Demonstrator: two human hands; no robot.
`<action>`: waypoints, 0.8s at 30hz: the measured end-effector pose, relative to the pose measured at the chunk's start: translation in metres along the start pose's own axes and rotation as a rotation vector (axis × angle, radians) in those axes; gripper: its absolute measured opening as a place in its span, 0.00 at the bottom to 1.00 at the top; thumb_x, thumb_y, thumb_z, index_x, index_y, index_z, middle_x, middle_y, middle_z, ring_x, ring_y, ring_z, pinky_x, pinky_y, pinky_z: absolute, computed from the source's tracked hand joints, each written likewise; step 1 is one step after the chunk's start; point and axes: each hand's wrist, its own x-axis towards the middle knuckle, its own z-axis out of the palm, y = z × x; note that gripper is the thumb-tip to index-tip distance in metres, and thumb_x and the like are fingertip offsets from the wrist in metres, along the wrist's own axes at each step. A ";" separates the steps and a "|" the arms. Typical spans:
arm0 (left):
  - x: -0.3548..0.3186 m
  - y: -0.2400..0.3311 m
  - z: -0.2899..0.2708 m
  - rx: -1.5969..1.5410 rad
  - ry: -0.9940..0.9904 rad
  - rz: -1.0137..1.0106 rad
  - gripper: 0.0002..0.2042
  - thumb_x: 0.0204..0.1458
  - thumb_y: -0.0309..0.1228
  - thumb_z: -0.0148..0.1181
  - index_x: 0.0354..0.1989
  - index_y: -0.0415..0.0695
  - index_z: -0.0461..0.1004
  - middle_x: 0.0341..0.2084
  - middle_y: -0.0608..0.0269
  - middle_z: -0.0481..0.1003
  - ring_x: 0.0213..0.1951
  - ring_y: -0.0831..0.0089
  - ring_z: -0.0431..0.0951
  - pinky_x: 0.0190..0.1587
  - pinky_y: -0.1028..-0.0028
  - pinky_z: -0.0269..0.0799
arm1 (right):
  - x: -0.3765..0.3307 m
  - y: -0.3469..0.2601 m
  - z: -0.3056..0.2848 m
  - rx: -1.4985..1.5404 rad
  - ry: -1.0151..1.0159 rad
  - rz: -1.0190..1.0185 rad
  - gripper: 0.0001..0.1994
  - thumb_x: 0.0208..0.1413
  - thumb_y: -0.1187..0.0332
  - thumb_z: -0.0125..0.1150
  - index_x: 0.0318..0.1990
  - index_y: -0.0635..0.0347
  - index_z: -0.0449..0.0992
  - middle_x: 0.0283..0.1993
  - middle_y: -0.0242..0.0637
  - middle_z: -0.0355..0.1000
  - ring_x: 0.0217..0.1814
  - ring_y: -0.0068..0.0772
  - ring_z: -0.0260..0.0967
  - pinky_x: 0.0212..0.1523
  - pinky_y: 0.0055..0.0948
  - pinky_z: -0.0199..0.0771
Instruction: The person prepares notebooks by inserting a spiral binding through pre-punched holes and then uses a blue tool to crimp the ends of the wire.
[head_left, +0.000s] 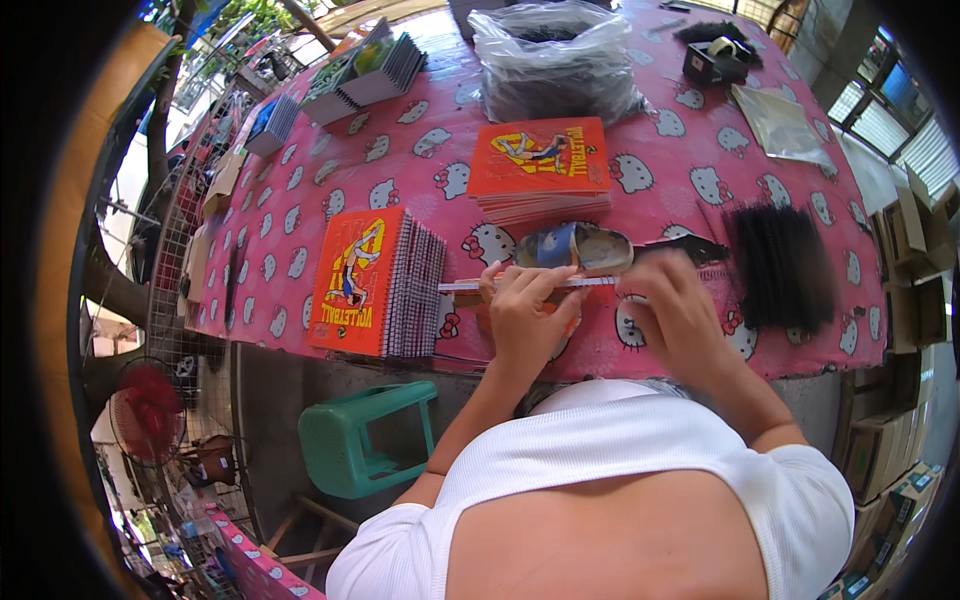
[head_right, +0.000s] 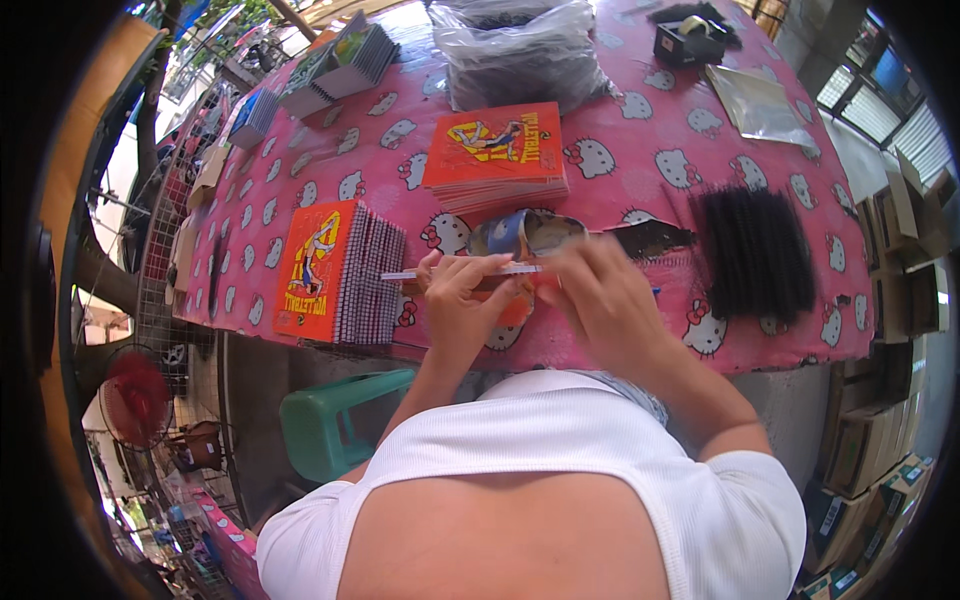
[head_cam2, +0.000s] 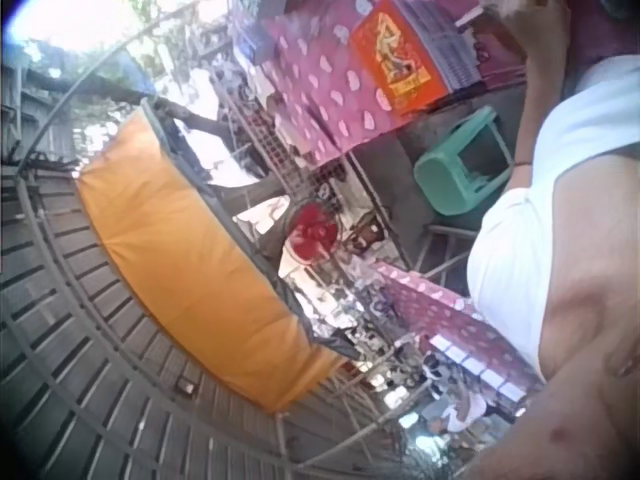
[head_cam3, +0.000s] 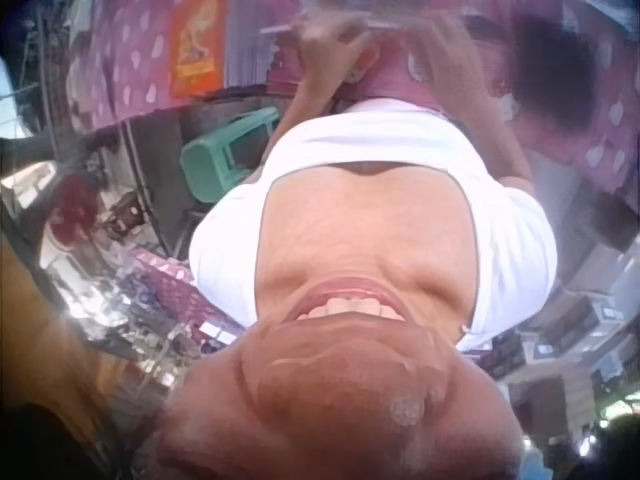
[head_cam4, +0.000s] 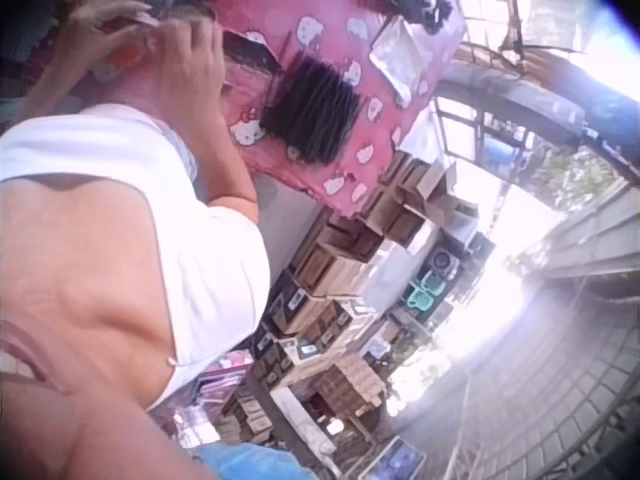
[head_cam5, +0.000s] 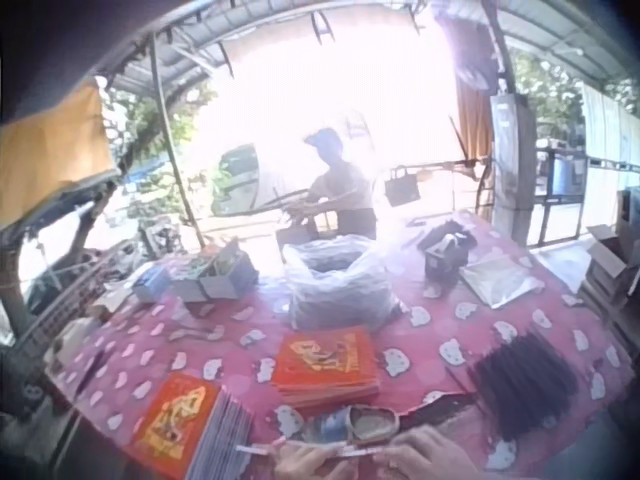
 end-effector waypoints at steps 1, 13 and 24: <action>0.000 0.001 -0.001 -0.026 0.001 -0.016 0.14 0.37 0.33 0.71 0.36 0.50 0.80 0.25 0.70 0.78 0.33 0.74 0.75 0.55 0.62 0.53 | -0.022 0.002 0.000 0.039 -0.296 0.100 0.11 0.43 0.73 0.62 0.35 0.60 0.70 0.38 0.43 0.66 0.44 0.47 0.66 0.39 0.39 0.69; 0.002 0.003 0.001 -0.060 0.112 0.044 0.12 0.36 0.36 0.70 0.29 0.48 0.77 0.25 0.69 0.76 0.35 0.68 0.74 0.52 0.62 0.57 | 0.000 0.116 0.082 -0.209 -0.621 0.023 0.14 0.43 0.65 0.63 0.38 0.55 0.71 0.40 0.38 0.70 0.48 0.43 0.66 0.42 0.38 0.70; -0.009 -0.003 0.000 -0.016 0.086 0.013 0.12 0.31 0.35 0.73 0.25 0.50 0.79 0.23 0.68 0.75 0.33 0.69 0.74 0.50 0.64 0.60 | 0.018 0.123 0.016 0.876 -0.370 0.379 0.20 0.38 0.74 0.71 0.43 0.66 0.74 0.37 0.35 0.76 0.40 0.19 0.69 0.41 0.22 0.71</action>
